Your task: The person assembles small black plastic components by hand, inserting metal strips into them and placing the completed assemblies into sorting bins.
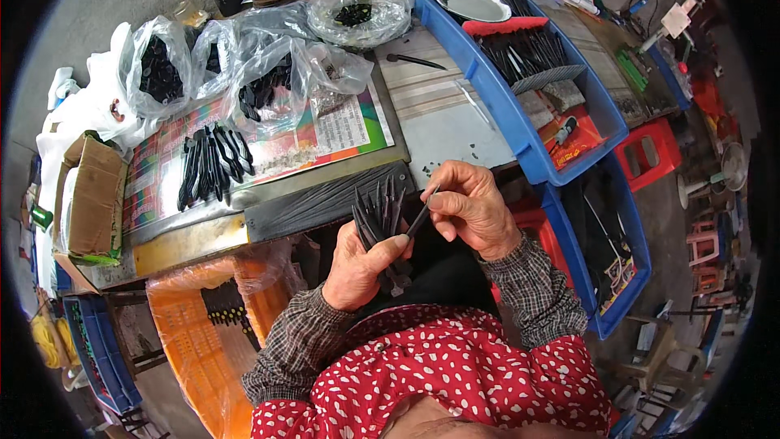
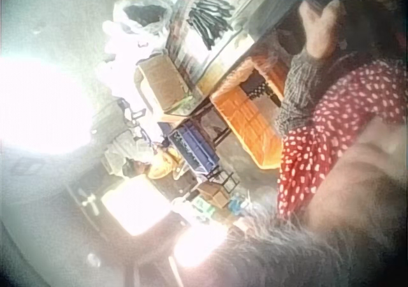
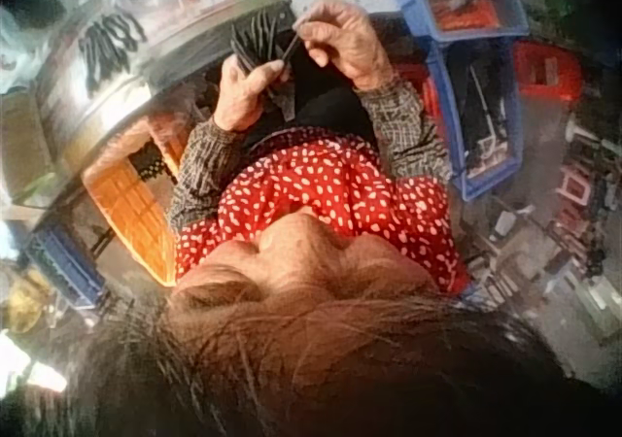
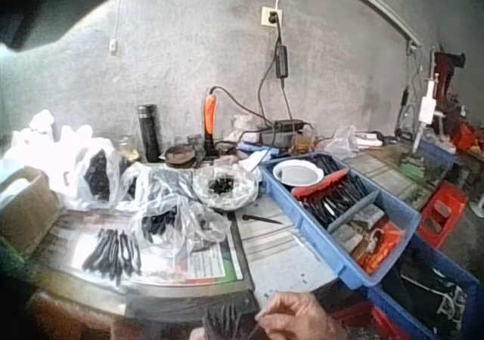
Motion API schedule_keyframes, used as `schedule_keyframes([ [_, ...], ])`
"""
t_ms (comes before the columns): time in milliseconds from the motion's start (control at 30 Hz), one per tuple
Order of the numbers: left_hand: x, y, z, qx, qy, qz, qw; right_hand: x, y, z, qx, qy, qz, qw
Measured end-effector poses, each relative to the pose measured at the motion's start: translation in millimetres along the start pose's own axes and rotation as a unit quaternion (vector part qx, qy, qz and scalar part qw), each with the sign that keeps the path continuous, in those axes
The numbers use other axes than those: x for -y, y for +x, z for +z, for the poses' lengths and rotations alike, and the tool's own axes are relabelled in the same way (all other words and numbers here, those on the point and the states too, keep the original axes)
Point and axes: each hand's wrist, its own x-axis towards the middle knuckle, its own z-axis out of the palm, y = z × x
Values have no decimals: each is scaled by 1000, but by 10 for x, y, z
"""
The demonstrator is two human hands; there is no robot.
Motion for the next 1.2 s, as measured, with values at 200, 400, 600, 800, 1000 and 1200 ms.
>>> schedule_keyframes([
  [200,39,-6,8,-22,27,27,999,-55,-16,21,-33,5,-1,999],
  [400,72,-10,8,-39,43,52,997,-106,-12,60,-53,13,-7,998],
  [600,77,-11,6,-35,24,37,998,-181,-28,102,-63,-34,-18,997],
  [800,66,3,45,-19,-71,0,997,-261,-75,114,-62,-80,-20,995],
  [1000,189,-29,-62,-19,-63,-26,997,-327,3,84,-70,-37,-128,989],
  [1200,246,-63,-52,-2,-30,-13,999,-326,-103,124,-88,-144,-17,986],
])
